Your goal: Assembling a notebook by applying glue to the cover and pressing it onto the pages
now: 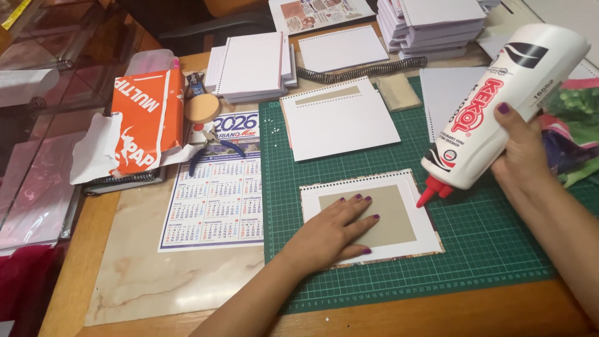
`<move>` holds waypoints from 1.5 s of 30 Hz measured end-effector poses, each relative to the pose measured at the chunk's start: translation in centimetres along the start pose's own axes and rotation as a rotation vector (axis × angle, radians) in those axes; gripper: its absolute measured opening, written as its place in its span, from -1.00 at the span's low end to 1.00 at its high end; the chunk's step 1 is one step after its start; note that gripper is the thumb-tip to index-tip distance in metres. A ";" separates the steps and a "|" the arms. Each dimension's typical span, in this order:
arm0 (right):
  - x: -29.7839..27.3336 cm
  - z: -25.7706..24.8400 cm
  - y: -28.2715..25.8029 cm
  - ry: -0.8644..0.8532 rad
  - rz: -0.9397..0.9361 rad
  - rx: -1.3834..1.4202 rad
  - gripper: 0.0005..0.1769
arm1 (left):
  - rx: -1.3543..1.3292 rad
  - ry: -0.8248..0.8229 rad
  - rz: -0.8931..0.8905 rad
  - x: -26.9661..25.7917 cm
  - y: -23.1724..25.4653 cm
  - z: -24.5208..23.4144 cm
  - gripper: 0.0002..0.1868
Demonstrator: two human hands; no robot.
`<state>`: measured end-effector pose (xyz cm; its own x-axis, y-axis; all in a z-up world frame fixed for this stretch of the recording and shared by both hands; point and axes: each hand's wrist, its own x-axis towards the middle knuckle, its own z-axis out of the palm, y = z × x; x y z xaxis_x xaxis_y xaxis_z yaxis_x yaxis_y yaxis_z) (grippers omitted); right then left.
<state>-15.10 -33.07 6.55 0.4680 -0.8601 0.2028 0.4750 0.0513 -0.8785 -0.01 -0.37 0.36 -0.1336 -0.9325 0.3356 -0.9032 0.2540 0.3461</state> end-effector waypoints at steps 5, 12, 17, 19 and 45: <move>-0.7 0.1 -0.1 -0.017 0.004 0.014 -0.28 | 0.014 -0.051 -0.037 0.2 -0.1 -0.3 -0.31; -1.3 -0.6 -0.3 -0.023 0.002 -0.026 -0.32 | 0.034 -0.035 -0.045 0.3 -0.1 -0.3 -0.47; -2.4 -0.4 -1.0 -0.034 0.022 -0.011 -0.24 | 0.038 0.025 -0.013 0.2 -0.3 0.1 -0.53; -3.0 -0.2 -1.6 -0.036 0.032 -0.040 -0.27 | 0.048 0.020 -0.022 0.3 -0.1 0.0 -0.53; -5.8 7.3 -1.7 -0.054 0.140 0.261 0.07 | -0.099 0.202 -0.146 -2.1 -3.2 -6.5 -0.86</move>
<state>-13.21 -24.48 10.06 0.5779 -0.8077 0.1167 0.5753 0.3018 -0.7602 5.83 2.46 4.20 0.0884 -0.8934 0.4405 -0.8610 0.1538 0.4847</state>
